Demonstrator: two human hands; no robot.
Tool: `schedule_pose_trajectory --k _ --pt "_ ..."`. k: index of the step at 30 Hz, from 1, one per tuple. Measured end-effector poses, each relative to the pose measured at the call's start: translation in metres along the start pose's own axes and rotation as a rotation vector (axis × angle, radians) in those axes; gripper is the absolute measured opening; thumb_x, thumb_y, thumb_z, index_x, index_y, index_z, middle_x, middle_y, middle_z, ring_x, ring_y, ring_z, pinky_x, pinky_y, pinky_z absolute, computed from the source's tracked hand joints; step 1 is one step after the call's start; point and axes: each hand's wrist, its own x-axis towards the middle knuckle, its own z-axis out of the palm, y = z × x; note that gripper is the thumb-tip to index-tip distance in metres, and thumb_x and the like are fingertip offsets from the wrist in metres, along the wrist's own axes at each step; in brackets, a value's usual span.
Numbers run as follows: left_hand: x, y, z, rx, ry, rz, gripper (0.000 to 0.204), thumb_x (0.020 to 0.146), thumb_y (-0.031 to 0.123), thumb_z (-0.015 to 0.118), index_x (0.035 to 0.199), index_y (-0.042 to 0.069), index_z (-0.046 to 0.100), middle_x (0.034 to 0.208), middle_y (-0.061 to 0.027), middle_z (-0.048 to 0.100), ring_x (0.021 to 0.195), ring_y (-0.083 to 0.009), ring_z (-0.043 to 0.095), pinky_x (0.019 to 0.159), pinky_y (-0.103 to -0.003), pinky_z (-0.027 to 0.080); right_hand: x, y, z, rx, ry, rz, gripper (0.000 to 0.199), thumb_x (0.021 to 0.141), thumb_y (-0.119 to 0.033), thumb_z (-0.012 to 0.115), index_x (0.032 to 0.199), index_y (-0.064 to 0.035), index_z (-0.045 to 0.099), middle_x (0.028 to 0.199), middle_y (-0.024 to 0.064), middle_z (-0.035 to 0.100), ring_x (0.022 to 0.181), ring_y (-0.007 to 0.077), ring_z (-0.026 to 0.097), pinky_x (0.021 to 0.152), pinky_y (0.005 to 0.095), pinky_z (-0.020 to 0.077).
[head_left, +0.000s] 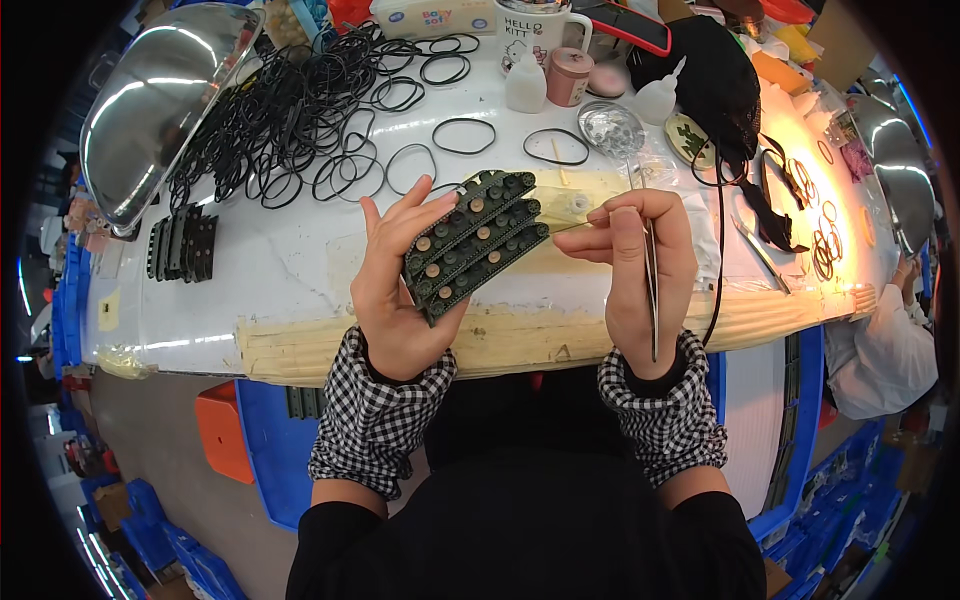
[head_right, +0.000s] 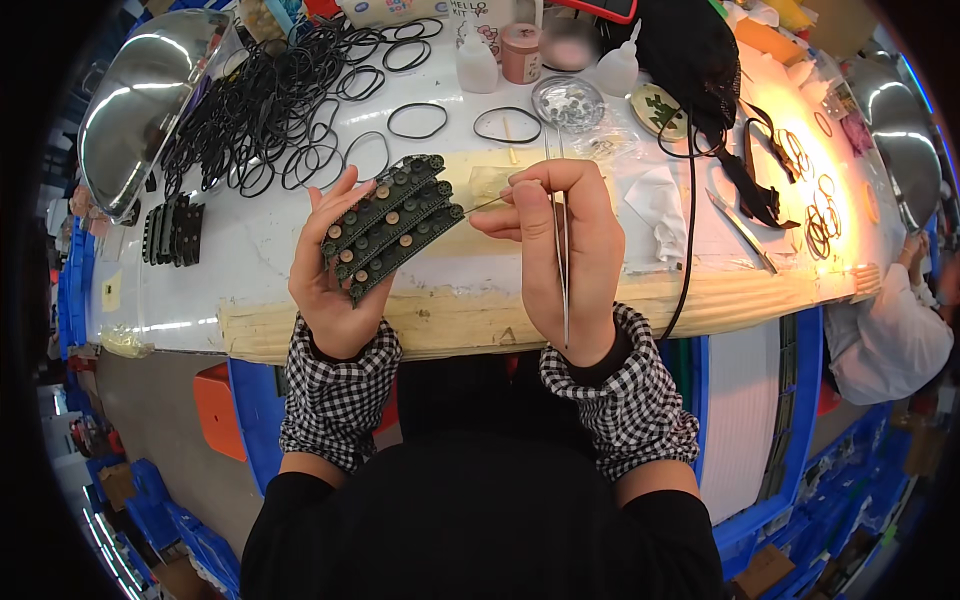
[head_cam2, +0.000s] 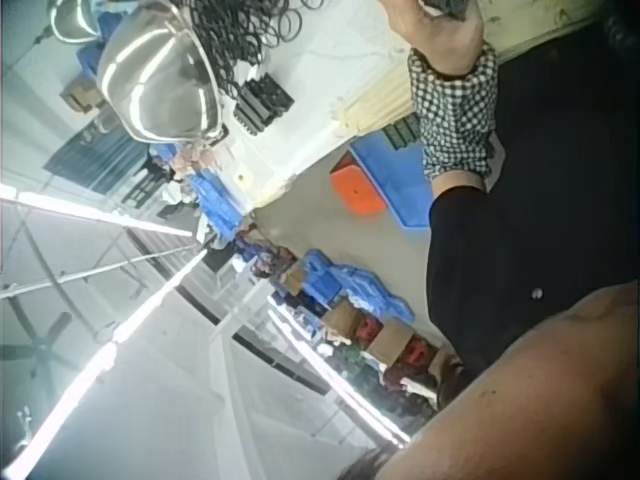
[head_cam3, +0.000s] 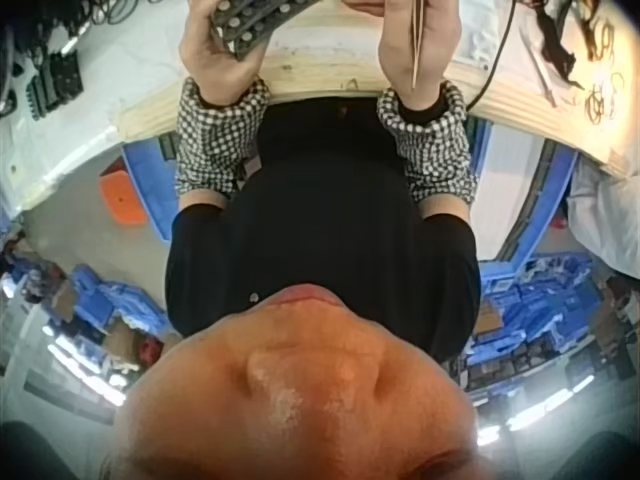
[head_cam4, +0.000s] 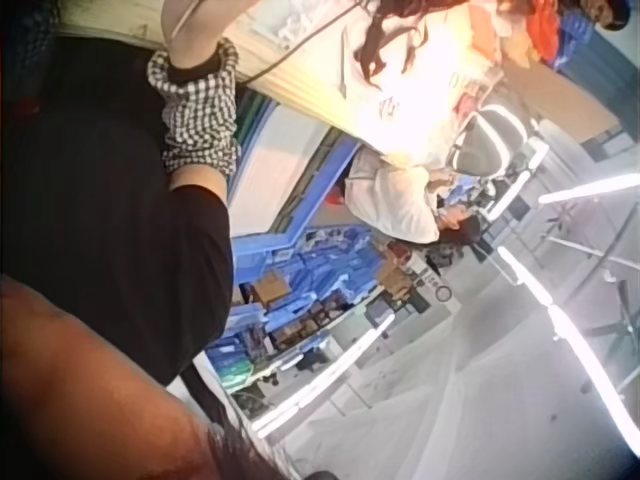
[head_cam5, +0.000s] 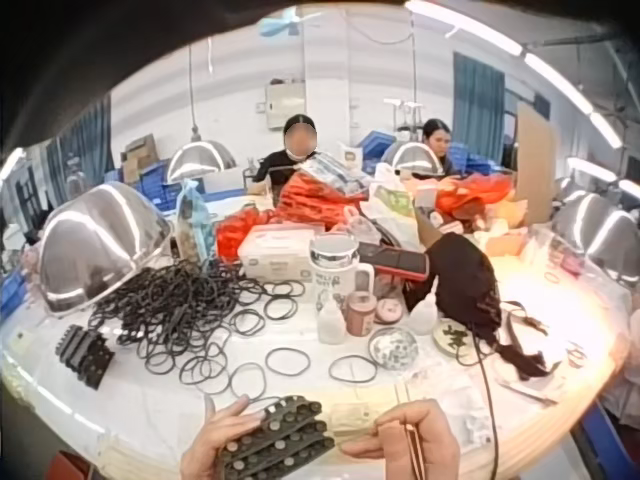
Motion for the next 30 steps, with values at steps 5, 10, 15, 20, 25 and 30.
schedule_pose_trajectory --k 5,10,15,20,25,30 --pt "0.0 0.0 0.0 -0.003 -0.005 0.003 0.055 0.073 -0.005 0.07 0.125 0.001 0.052 0.127 -0.0166 0.061 0.135 -0.0375 0.044 0.116 -0.061 0.003 0.0 0.0 0.002 -0.031 -0.008 -0.003 0.019 0.104 -0.015 0.043 0.103 0.0027 0.049 0.091 0.0111 0.058 0.078 0.0205 0.071 0.071 0.0274 0.0596" --pt "-0.001 -0.001 -0.001 -0.01 -0.002 0.008 0.056 0.072 -0.005 0.07 0.125 0.0 0.052 0.127 -0.0171 0.062 0.135 -0.0378 0.043 0.116 -0.062 0.003 0.001 -0.001 0.002 0.033 0.027 0.019 0.016 0.103 -0.012 0.046 0.104 0.0036 0.049 0.09 0.009 0.06 0.079 0.0176 0.071 0.072 0.0265 0.0588" --pt "-0.001 -0.002 0.0 -0.022 0.0 0.017 0.056 0.072 -0.006 0.07 0.125 0.0 0.052 0.127 -0.0177 0.061 0.136 -0.0379 0.043 0.116 -0.062 0.002 0.014 0.016 -0.01 -0.248 0.152 -0.187 0.009 0.097 -0.007 0.058 0.095 0.0014 0.055 0.083 0.0078 0.061 0.073 0.0167 0.067 0.065 0.027 0.0537" --pt "-0.001 -0.003 -0.001 -0.028 0.001 0.016 0.055 0.072 -0.006 0.069 0.124 0.0 0.052 0.127 -0.0177 0.061 0.136 -0.0377 0.043 0.115 -0.062 0.002 0.027 0.027 -0.022 -0.853 0.081 -0.492 0.008 0.084 0.001 0.068 0.088 -0.0002 0.061 0.08 0.0112 0.062 0.069 0.0259 0.06 0.063 0.0305 0.0471" --pt "0.0 -0.002 -0.001 -0.035 -0.025 0.023 0.055 0.072 -0.004 0.069 0.124 0.001 0.053 0.128 -0.0165 0.061 0.135 -0.038 0.043 0.115 -0.063 0.001 0.022 0.016 -0.015 -0.608 0.186 -0.512 0.005 0.089 -0.001 0.065 0.091 0.0005 0.061 0.082 0.0091 0.063 0.071 0.0187 0.06 0.066 0.028 0.0473" --pt "0.001 0.001 -0.003 -0.058 -0.065 0.01 0.053 0.072 -0.003 0.069 0.123 0.003 0.055 0.128 -0.0143 0.061 0.135 -0.038 0.043 0.114 -0.064 0.001 0.018 -0.003 0.008 -0.09 0.073 -0.286 0.007 0.098 -0.005 0.056 0.1 0.002 0.057 0.087 0.0068 0.065 0.083 0.0119 0.064 0.076 0.0263 0.0521"
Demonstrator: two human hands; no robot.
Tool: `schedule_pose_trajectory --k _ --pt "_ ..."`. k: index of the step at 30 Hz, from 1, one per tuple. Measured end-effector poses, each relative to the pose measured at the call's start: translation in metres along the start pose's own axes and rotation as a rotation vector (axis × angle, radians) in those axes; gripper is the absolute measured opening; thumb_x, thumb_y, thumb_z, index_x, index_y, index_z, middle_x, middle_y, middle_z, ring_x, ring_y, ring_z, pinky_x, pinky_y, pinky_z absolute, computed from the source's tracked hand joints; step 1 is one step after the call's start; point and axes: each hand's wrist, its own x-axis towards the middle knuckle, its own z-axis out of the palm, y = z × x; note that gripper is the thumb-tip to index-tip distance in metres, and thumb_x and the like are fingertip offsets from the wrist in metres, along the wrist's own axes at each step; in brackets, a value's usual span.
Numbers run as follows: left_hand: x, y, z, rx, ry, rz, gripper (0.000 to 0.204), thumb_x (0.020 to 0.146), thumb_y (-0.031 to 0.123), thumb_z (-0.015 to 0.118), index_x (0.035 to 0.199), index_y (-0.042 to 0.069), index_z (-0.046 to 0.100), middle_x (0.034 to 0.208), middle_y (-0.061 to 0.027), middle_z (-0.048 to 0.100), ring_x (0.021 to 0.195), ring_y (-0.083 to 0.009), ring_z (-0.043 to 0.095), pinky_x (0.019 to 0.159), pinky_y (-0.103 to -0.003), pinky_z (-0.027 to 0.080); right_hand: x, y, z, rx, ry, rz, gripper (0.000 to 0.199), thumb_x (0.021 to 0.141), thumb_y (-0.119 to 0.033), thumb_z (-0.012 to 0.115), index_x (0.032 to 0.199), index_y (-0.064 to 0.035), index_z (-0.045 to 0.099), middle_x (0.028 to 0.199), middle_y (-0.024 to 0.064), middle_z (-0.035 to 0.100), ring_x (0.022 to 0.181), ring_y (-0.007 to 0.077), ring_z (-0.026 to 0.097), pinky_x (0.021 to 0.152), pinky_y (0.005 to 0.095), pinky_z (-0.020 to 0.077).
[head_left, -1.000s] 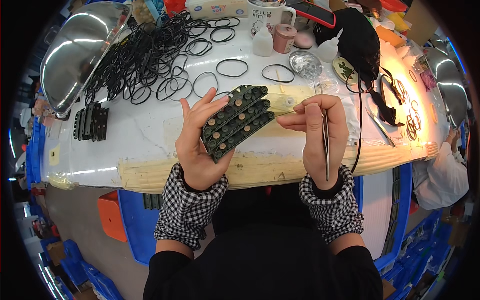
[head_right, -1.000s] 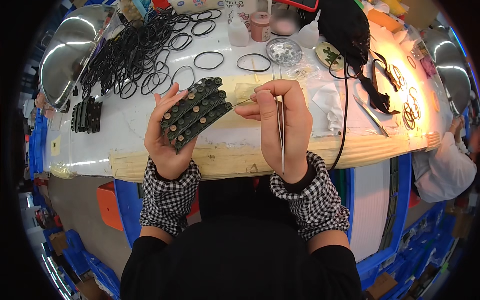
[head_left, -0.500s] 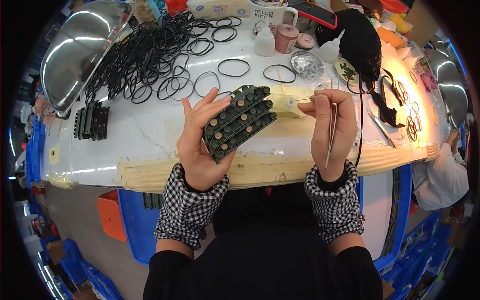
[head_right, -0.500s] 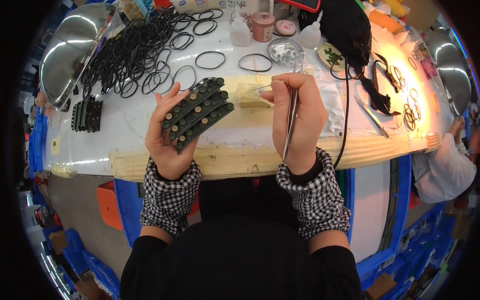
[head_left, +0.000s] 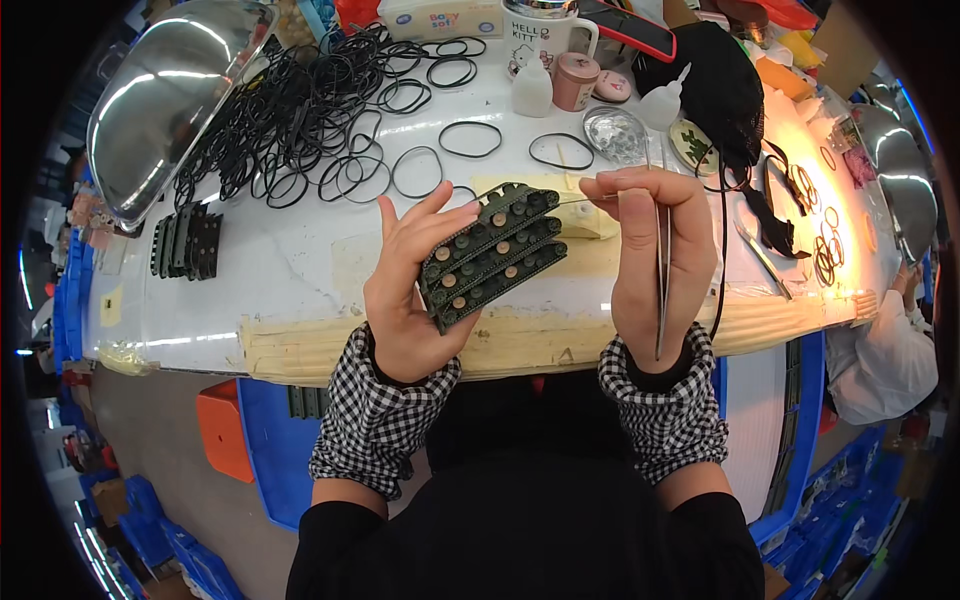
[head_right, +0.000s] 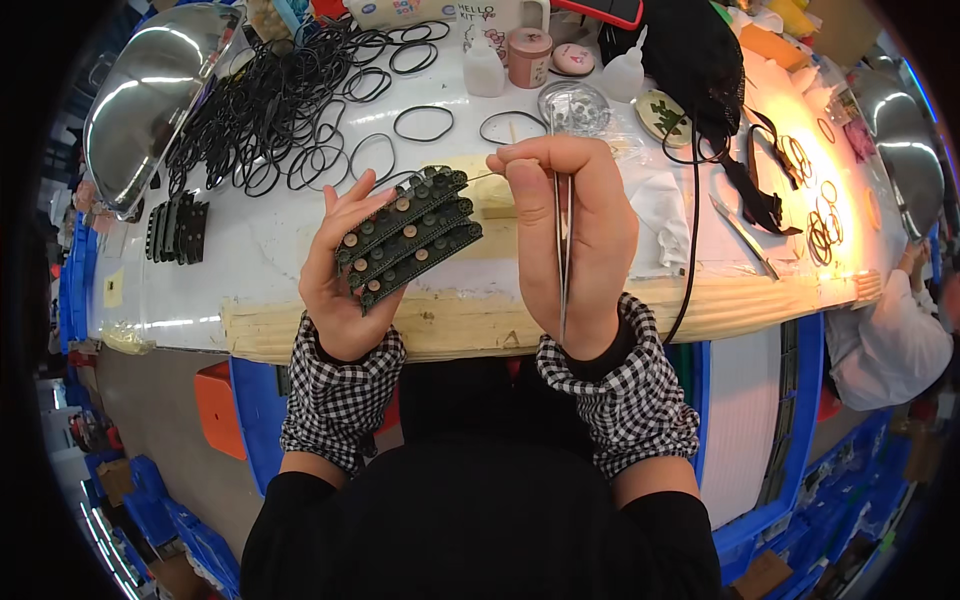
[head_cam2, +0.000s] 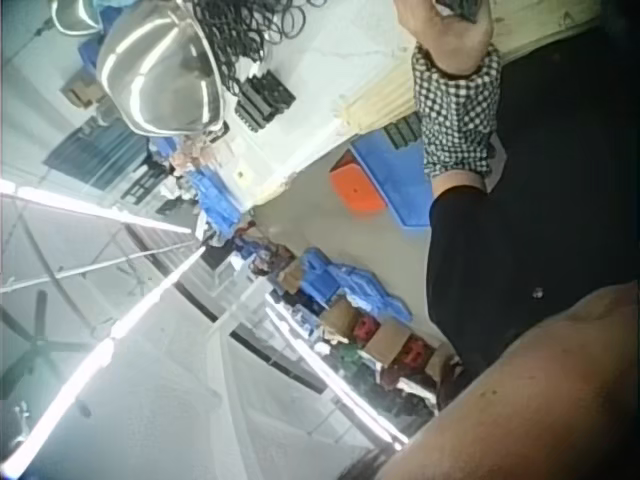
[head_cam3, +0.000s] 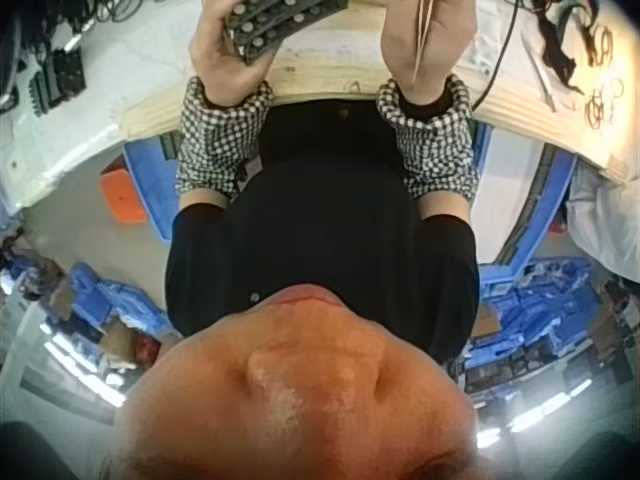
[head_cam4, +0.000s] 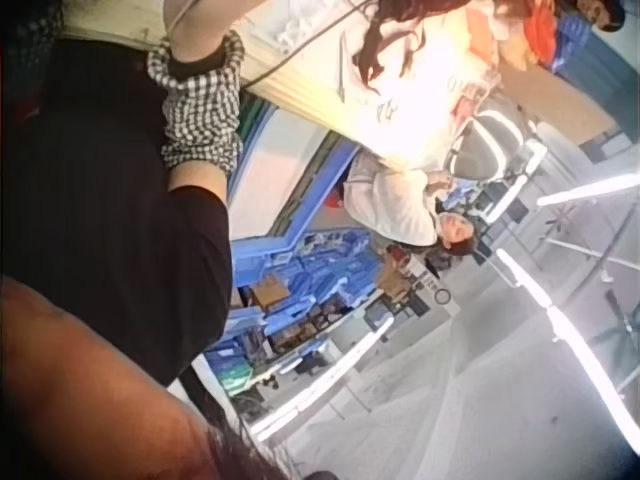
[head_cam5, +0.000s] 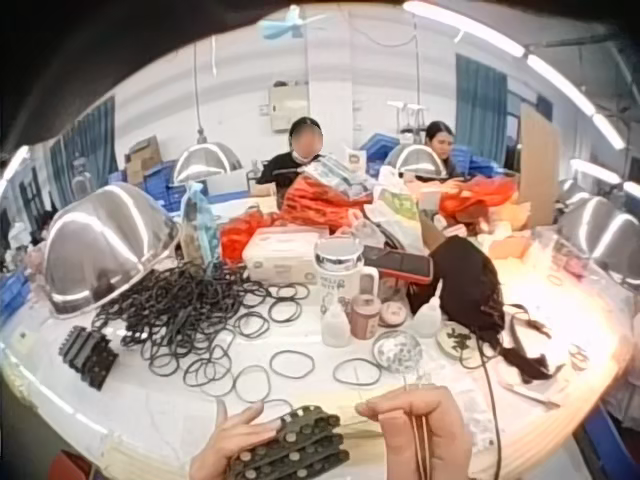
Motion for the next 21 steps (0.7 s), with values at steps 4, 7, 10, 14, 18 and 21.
schedule_pose_trajectory --k 4,7,10,14,18,21 --pt "-0.0003 -0.0015 0.0016 -0.043 0.009 -0.019 0.054 0.072 0.0 0.071 0.123 0.004 0.056 0.126 -0.0141 0.062 0.134 -0.0403 0.044 0.114 -0.065 0.0 0.0012 -0.0013 0.0064 0.199 -0.03 0.153 0.01 0.1 -0.006 0.051 0.104 0.0033 0.053 0.093 0.0096 0.064 0.09 0.0159 0.068 0.082 0.0266 0.0541" --pt "-0.0004 0.0 0.0001 -0.028 -0.008 -0.016 0.053 0.072 -0.003 0.07 0.123 0.002 0.055 0.127 -0.0142 0.061 0.136 -0.0383 0.042 0.115 -0.063 0.002 0.0017 -0.0022 0.0078 0.237 -0.024 0.192 0.011 0.1 -0.007 0.051 0.104 0.0039 0.052 0.096 0.0106 0.063 0.089 0.017 0.068 0.082 0.0269 0.0544" --pt "-0.0007 -0.0006 -0.0001 -0.024 -0.007 -0.006 0.053 0.073 -0.003 0.07 0.123 0.002 0.055 0.127 -0.0143 0.061 0.136 -0.0386 0.042 0.115 -0.063 0.002 0.0017 -0.0022 0.0086 0.223 -0.027 0.178 0.011 0.1 -0.006 0.051 0.104 0.004 0.052 0.096 0.0107 0.063 0.089 0.0172 0.068 0.082 0.0269 0.0545" --pt "0.0 0.0004 -0.0006 -0.012 -0.014 -0.008 0.053 0.073 -0.002 0.07 0.124 0.002 0.054 0.128 -0.0143 0.061 0.135 -0.0389 0.043 0.115 -0.063 0.002 0.0018 0.0011 0.0088 0.216 -0.03 0.142 0.011 0.1 -0.006 0.051 0.103 0.0038 0.053 0.095 0.0105 0.063 0.087 0.0172 0.068 0.081 0.0267 0.0547" --pt "0.0003 0.001 -0.0014 -0.017 -0.014 -0.007 0.053 0.073 -0.002 0.071 0.124 0.002 0.054 0.128 -0.0144 0.061 0.135 -0.039 0.043 0.115 -0.063 0.003 0.0022 -0.0007 0.01 0.205 -0.004 0.157 0.011 0.1 -0.006 0.051 0.103 0.0036 0.053 0.094 0.0101 0.064 0.086 0.0167 0.069 0.08 0.0264 0.0548" --pt "-0.0002 -0.0001 -0.001 -0.015 -0.005 -0.003 0.053 0.073 -0.003 0.07 0.123 0.002 0.054 0.128 -0.0146 0.061 0.135 -0.0389 0.043 0.115 -0.063 0.002 0.0037 -0.002 0.0066 0.187 0.055 0.179 0.011 0.1 -0.007 0.052 0.102 0.0032 0.054 0.093 0.0091 0.064 0.085 0.0156 0.068 0.079 0.0257 0.0544"
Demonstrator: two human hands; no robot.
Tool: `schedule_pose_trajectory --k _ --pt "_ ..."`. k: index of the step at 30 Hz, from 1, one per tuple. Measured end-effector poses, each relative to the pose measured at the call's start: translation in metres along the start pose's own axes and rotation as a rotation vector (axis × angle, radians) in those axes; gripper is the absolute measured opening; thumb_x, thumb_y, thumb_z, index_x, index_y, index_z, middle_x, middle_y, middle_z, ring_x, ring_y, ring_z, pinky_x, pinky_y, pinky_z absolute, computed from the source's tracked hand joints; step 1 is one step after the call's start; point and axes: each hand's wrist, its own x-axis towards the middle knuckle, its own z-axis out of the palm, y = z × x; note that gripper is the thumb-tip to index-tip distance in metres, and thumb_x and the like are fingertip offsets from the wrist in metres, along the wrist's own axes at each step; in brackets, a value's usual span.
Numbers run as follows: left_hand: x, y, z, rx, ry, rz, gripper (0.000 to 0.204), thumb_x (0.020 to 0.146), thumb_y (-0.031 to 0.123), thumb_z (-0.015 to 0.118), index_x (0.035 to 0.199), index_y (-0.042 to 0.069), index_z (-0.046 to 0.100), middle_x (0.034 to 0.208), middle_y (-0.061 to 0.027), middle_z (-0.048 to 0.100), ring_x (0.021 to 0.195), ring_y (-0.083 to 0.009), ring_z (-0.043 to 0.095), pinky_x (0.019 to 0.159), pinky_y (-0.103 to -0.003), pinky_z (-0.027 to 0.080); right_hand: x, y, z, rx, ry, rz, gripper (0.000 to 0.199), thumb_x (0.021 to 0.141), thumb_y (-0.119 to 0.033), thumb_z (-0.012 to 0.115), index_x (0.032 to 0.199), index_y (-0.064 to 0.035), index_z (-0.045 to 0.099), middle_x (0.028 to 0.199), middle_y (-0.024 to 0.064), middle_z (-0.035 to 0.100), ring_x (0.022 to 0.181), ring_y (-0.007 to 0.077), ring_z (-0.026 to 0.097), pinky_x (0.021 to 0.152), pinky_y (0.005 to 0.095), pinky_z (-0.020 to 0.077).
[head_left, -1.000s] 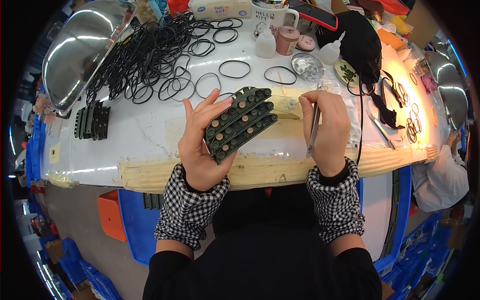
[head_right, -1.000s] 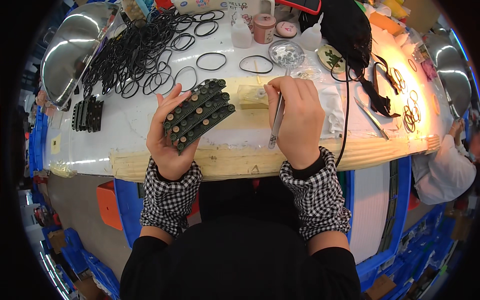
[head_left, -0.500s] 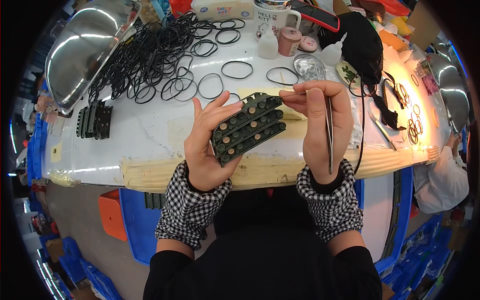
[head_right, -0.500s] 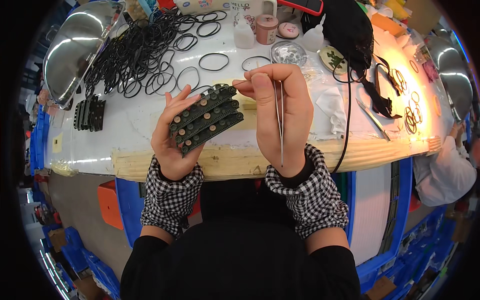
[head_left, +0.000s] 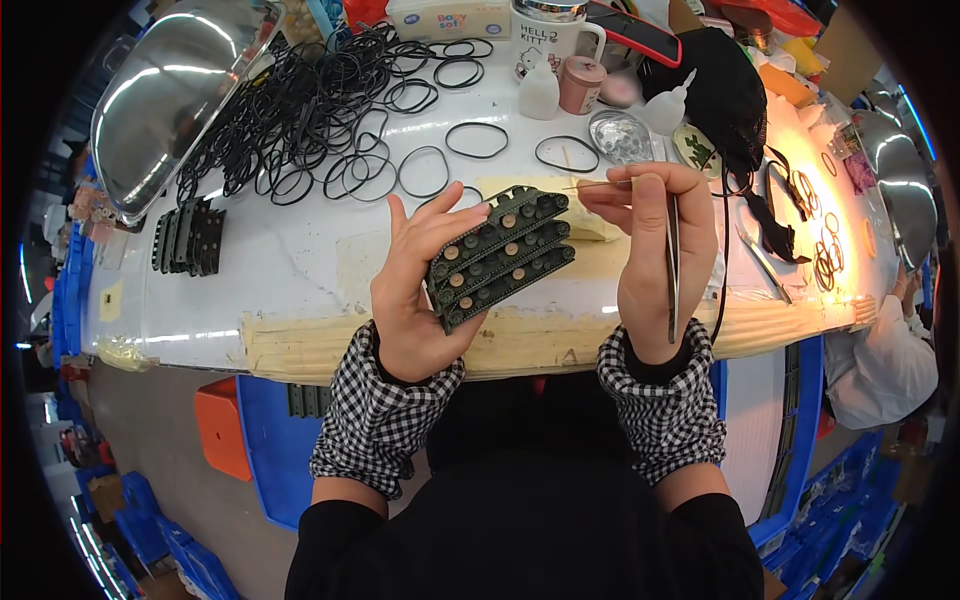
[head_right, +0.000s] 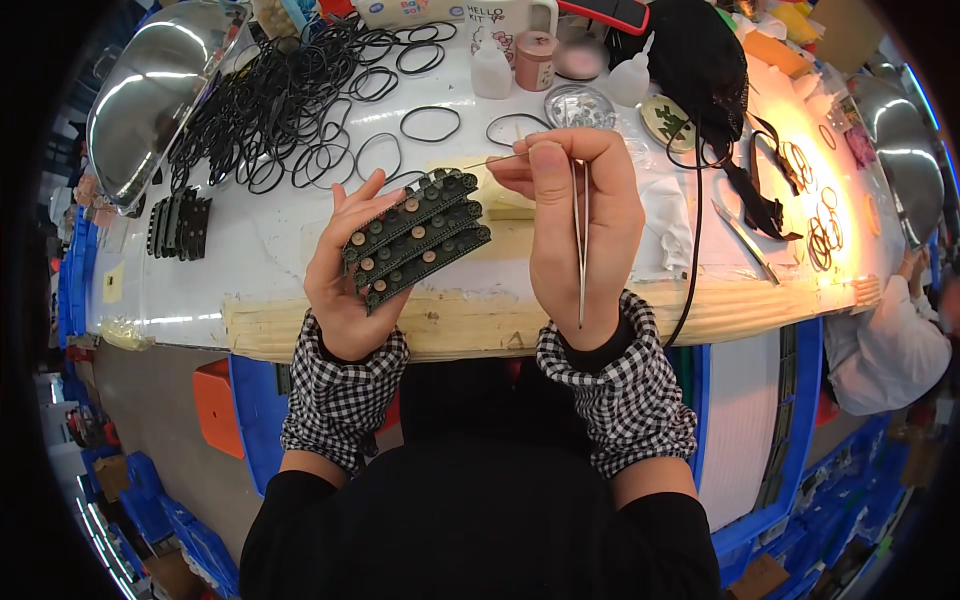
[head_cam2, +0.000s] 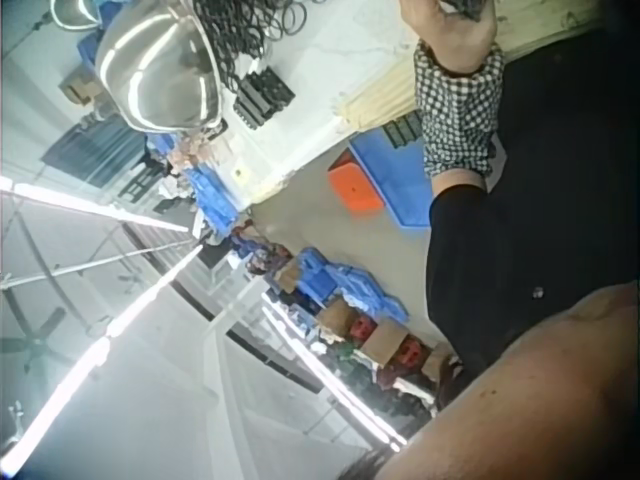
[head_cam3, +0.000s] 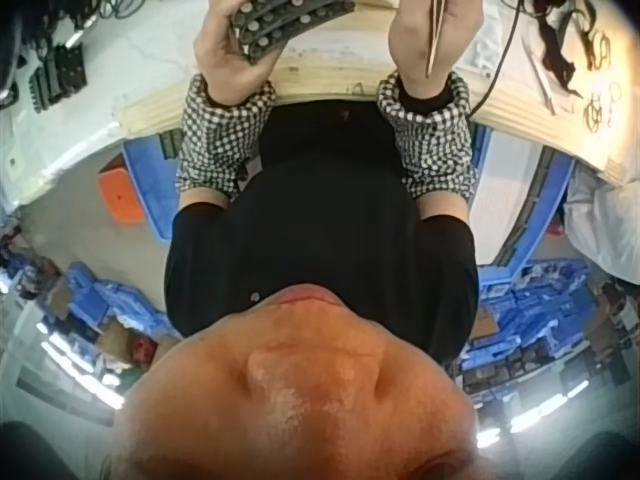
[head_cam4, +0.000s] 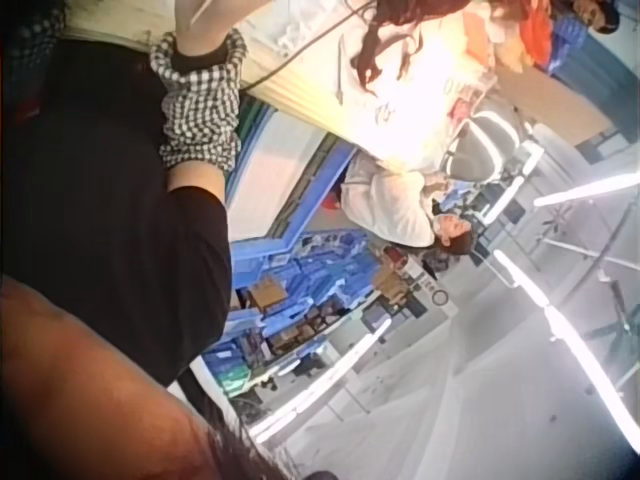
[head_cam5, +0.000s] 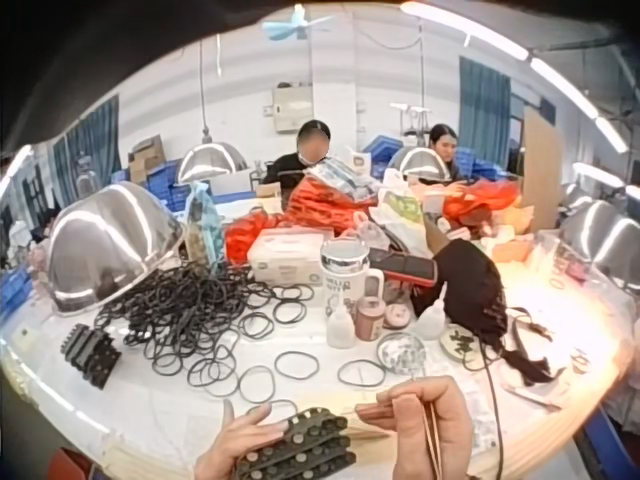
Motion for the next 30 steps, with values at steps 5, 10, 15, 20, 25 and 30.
schedule_pose_trajectory --k 5,10,15,20,25,30 --pt "0.0 0.0 0.0 -0.033 0.012 -0.028 0.055 0.072 -0.004 0.07 0.123 0.002 0.054 0.127 -0.0149 0.062 0.136 -0.0385 0.042 0.115 -0.063 0.003 0.009 0.022 -0.031 -0.616 0.03 -0.312 0.007 0.093 -0.005 0.061 0.09 0.0007 0.058 0.082 0.0086 0.062 0.074 0.0199 0.063 0.067 0.0297 0.0492" --pt "-0.001 -0.002 0.002 -0.115 0.02 -0.07 0.055 0.072 -0.004 0.07 0.124 0.003 0.053 0.127 -0.0149 0.062 0.137 -0.0379 0.041 0.117 -0.06 0.004 0.007 0.026 -0.038 -0.974 -0.175 -0.426 0.008 0.085 -0.002 0.068 0.088 -0.0013 0.061 0.078 0.0112 0.06 0.074 0.0284 0.058 0.067 0.035 0.0465" --pt "-0.001 -0.003 0.003 -0.156 0.028 -0.085 0.054 0.073 -0.004 0.07 0.124 0.002 0.052 0.125 -0.015 0.063 0.136 -0.0376 0.042 0.117 -0.06 0.004 0.002 0.01 -0.03 -0.699 0.044 -0.406 0.004 0.091 -0.002 0.063 0.09 0.0001 0.06 0.081 0.0092 0.063 0.074 0.0196 0.063 0.068 0.0283 0.0482" --pt "-0.001 0.0 0.002 -0.124 0.014 -0.094 0.054 0.073 -0.003 0.07 0.124 0.003 0.053 0.126 -0.0153 0.063 0.136 -0.0376 0.042 0.117 -0.06 0.003 -0.011 -0.004 -0.012 -0.145 -0.103 -0.088 0.009 0.1 -0.006 0.052 0.103 0.0026 0.054 0.09 0.0086 0.064 0.086 0.0137 0.067 0.078 0.0243 0.0522" --pt "-0.001 -0.002 0.003 -0.121 0.013 -0.085 0.054 0.073 -0.002 0.071 0.124 0.003 0.053 0.126 -0.0149 0.063 0.136 -0.0375 0.042 0.117 -0.06 0.002 -0.014 -0.002 -0.003 -0.035 -0.089 0.009 0.009 0.1 -0.005 0.052 0.102 0.0037 0.052 0.093 0.0094 0.064 0.086 0.0142 0.068 0.08 0.0253 0.054" --pt "-0.001 0.001 0.001 -0.115 0.016 -0.085 0.055 0.073 -0.003 0.071 0.124 0.004 0.053 0.126 -0.0143 0.063 0.136 -0.0373 0.042 0.117 -0.06 0.002 -0.015 -0.001 -0.003 -0.083 -0.112 -0.032 0.011 0.1 -0.007 0.051 0.101 0.0035 0.053 0.093 0.0102 0.064 0.086 0.0155 0.068 0.08 0.0264 0.0544"
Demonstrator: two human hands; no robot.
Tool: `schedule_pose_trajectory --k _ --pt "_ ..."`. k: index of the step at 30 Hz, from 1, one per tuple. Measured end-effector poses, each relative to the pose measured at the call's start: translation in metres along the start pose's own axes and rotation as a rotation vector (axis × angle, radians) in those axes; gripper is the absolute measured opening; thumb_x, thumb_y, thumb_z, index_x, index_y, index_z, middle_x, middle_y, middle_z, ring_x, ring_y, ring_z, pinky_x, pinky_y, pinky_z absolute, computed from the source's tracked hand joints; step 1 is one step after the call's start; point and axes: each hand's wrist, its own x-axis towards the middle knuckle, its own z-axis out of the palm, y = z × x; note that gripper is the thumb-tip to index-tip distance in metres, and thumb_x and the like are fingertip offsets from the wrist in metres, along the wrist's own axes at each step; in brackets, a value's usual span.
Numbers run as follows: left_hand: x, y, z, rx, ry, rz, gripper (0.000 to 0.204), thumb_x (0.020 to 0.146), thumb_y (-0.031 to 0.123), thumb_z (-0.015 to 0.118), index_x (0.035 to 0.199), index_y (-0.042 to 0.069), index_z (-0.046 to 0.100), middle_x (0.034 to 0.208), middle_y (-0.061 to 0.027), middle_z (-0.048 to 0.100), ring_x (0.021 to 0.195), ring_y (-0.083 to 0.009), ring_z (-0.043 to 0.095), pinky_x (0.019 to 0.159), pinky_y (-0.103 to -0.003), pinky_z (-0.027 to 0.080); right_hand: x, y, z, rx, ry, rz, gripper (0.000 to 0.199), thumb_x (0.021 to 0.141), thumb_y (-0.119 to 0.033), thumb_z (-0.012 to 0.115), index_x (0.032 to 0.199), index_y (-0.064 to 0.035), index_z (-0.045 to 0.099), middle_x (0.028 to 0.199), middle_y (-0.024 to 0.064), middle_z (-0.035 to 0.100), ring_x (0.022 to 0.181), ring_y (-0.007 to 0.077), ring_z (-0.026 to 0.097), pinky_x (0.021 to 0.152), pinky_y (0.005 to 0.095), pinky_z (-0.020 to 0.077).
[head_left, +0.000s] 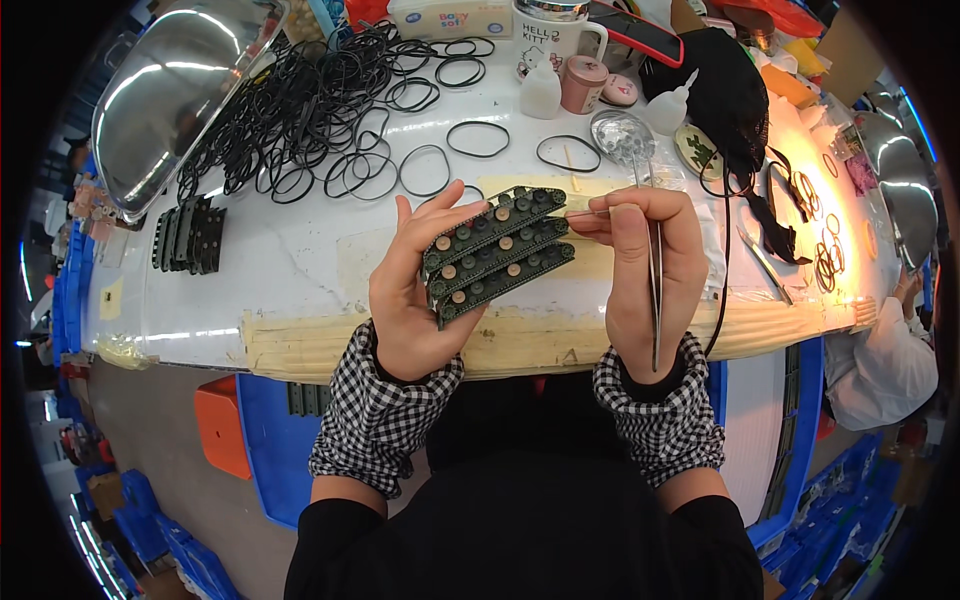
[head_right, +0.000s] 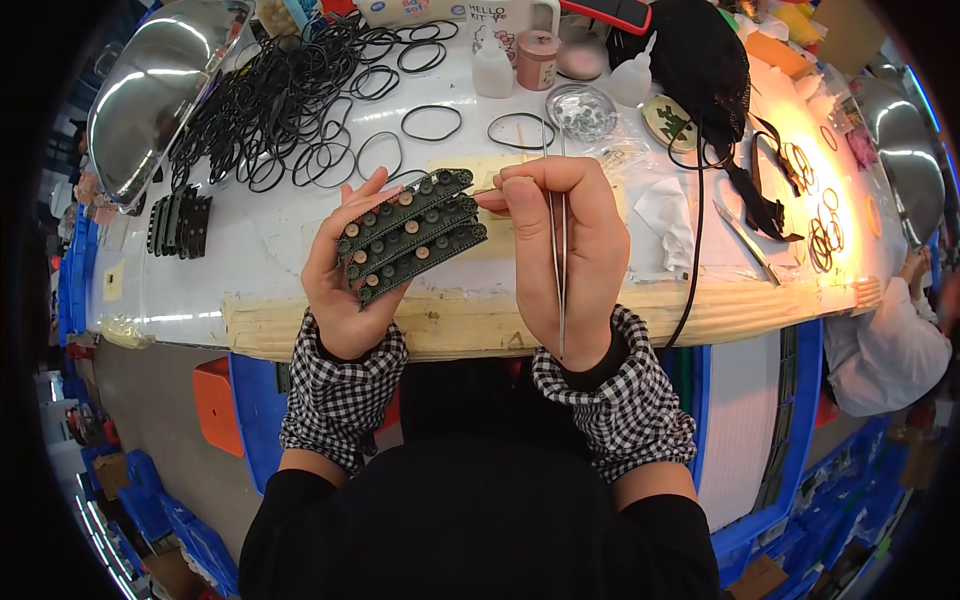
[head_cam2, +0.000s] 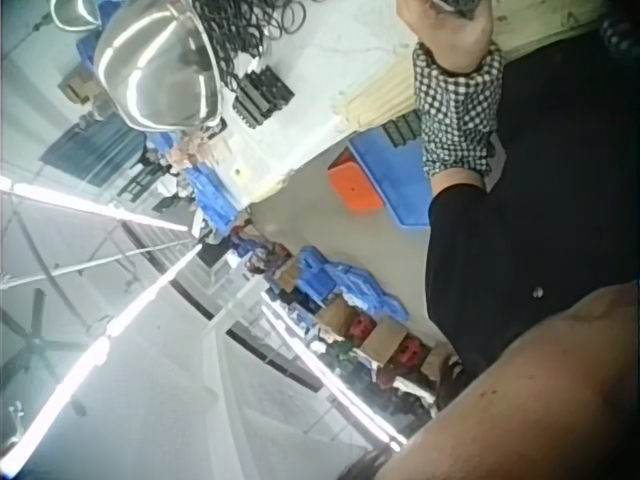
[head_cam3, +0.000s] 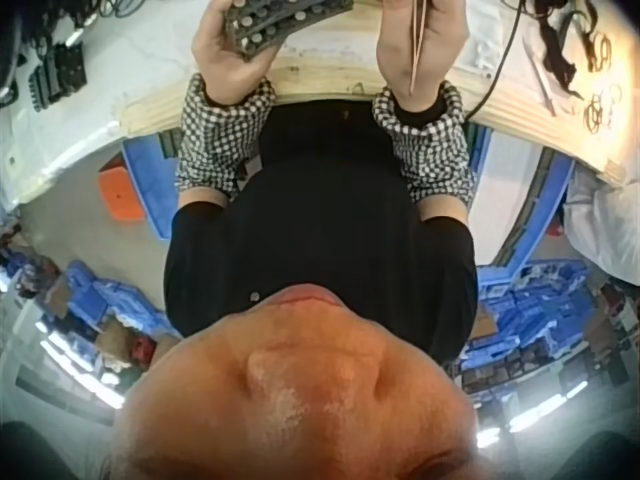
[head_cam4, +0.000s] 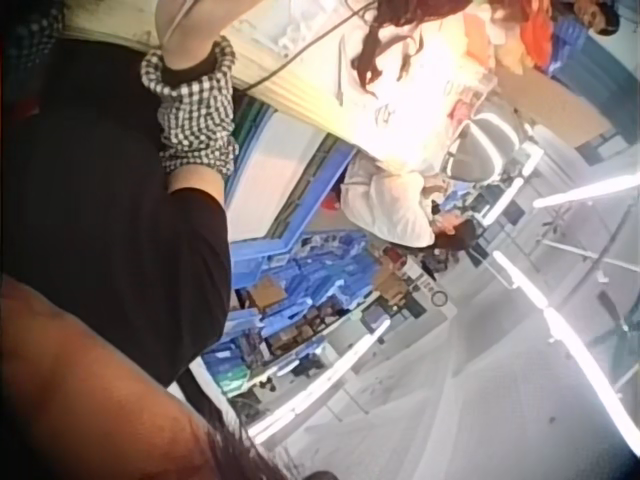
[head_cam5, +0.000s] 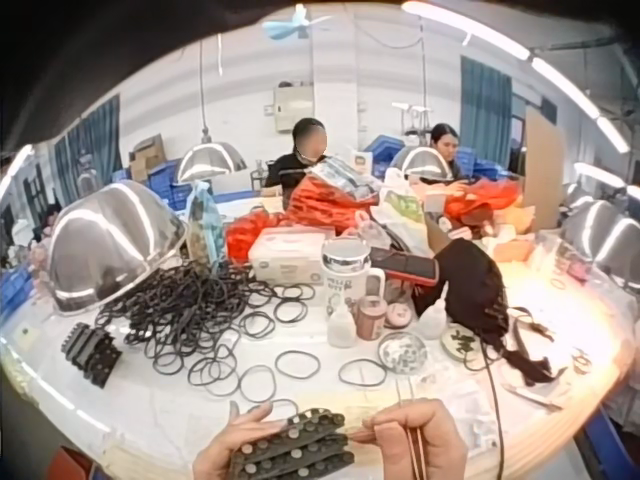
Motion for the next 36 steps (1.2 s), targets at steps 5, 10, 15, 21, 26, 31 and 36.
schedule_pose_trajectory --k 5,10,15,21,26,31,36 --pt "-0.001 -0.002 0.002 -0.017 0.011 0.01 0.055 0.073 -0.003 0.072 0.124 0.004 0.053 0.125 -0.0139 0.063 0.136 -0.0372 0.042 0.117 -0.06 0.002 0.0 0.0 0.001 -0.006 0.018 0.0 0.008 0.099 -0.004 0.053 0.1 0.0031 0.053 0.092 0.0087 0.064 0.085 0.0134 0.068 0.078 0.0245 0.0537" --pt "-0.001 -0.002 0.001 -0.001 0.005 0.015 0.056 0.073 -0.004 0.072 0.124 0.004 0.053 0.125 -0.0135 0.063 0.136 -0.0371 0.042 0.117 -0.06 0.002 -0.001 0.002 0.0 -0.015 0.024 -0.025 0.008 0.099 -0.004 0.053 0.1 0.0033 0.054 0.09 0.0084 0.064 0.084 0.0136 0.068 0.076 0.0237 0.0531" --pt "-0.001 -0.003 0.001 -0.02 0.02 0.02 0.056 0.072 -0.005 0.071 0.124 0.004 0.052 0.126 -0.0137 0.063 0.136 -0.037 0.042 0.117 -0.06 0.002 0.003 0.005 -0.008 -0.1 0.195 -0.033 0.008 0.097 -0.006 0.058 0.095 0.0018 0.056 0.085 0.0075 0.064 0.08 0.0143 0.067 0.072 0.0244 0.0522" --pt "0.0 -0.002 0.002 -0.01 0.033 0.008 0.054 0.073 -0.006 0.069 0.124 0.003 0.052 0.125 -0.0144 0.063 0.136 -0.0371 0.042 0.117 -0.059 0.004 0.013 0.025 -0.032 -0.885 0.007 -0.343 0.008 0.085 0.0 0.068 0.087 -0.0009 0.06 0.08 0.0123 0.061 0.072 0.0274 0.061 0.064 0.033 0.0477" --pt "-0.001 -0.007 0.003 -0.086 0.062 -0.002 0.057 0.07 -0.003 0.069 0.125 0.004 0.055 0.123 -0.0143 0.064 0.137 -0.0374 0.041 0.114 -0.062 -0.002 0.01 0.02 -0.026 -0.749 0.143 -0.434 0.006 0.086 0.0 0.067 0.086 -0.0013 0.06 0.079 0.0117 0.061 0.071 0.0264 0.06 0.064 0.0324 0.0466" --pt "-0.002 -0.006 0.003 -0.061 0.053 -0.001 0.056 0.07 -0.004 0.069 0.124 0.003 0.055 0.123 -0.0136 0.064 0.137 -0.038 0.041 0.115 -0.062 -0.003 -0.006 0.003 -0.013 -0.12 0.022 -0.073 0.008 0.099 -0.005 0.052 0.1 0.0024 0.054 0.086 0.0074 0.063 0.083 0.0129 0.066 0.075 0.0237 0.051" --pt "0.0 -0.005 0.002 -0.054 0.044 0.006 0.057 0.07 -0.003 0.069 0.125 0.003 0.055 0.122 -0.0138 0.064 0.137 -0.038 0.041 0.114 -0.062 -0.002 -0.009 0.0 -0.006 -0.031 -0.015 0.021 0.008 0.099 -0.004 0.051 0.101 0.0035 0.052 0.091 0.009 0.063 0.084 0.0142 0.068 0.077 0.0243 0.0532"
